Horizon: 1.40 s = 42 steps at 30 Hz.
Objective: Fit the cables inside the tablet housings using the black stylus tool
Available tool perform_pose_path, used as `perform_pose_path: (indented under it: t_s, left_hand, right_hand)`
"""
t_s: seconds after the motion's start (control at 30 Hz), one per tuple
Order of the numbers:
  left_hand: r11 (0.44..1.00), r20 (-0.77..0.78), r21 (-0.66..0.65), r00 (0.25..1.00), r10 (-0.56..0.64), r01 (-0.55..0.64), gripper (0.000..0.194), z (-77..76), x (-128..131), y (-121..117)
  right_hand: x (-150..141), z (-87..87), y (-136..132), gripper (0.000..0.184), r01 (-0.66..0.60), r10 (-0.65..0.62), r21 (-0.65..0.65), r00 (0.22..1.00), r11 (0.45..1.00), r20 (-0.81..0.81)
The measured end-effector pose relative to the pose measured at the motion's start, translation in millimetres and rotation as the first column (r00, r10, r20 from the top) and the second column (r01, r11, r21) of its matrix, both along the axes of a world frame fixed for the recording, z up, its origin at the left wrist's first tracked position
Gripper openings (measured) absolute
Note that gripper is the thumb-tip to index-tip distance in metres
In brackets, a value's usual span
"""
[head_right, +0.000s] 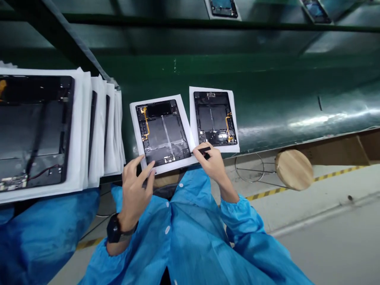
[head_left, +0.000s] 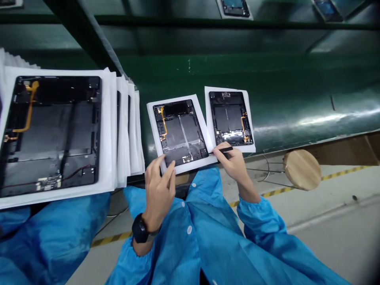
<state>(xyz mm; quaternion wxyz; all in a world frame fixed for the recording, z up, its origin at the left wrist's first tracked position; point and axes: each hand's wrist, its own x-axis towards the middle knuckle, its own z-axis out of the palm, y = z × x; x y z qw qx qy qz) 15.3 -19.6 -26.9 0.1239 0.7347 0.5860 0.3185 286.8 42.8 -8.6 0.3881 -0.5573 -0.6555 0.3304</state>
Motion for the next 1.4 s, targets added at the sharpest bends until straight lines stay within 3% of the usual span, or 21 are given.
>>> perform_pose_path:
  t_s: [0.2,0.4,0.57,0.9,1.4]
  left_hand:
    - [0.994,-0.042,-0.041,0.994,-0.100,0.098,0.033,4.1,32,11]
    - [0.996,0.031,-0.075,0.999,-0.037,0.039,0.021,1.0,47,46]
    - [0.987,0.053,-0.157,0.998,-0.027,0.035,0.022,1.0,52,64]
    - [0.975,0.080,-0.222,0.996,0.036,-0.017,0.022,1.7,56,63]
    - [0.975,0.046,-0.215,0.997,0.065,-0.054,0.019,-1.7,60,61]
  right_hand:
    - [-23,-12.6,-5,0.021,-0.015,0.013,0.078,1.000,0.997,0.026]
    - [-29,-24.3,-4,0.016,-0.091,0.075,0.135,0.990,0.987,0.121]
    - [-27,-27.0,-2,0.017,-0.096,0.079,0.120,0.987,0.988,0.141]
    - [-30,-20.6,-1,0.019,-0.056,0.046,0.075,0.990,0.996,0.135]
    - [-32,-21.5,-2,0.018,-0.074,0.067,0.114,0.996,0.991,0.058]
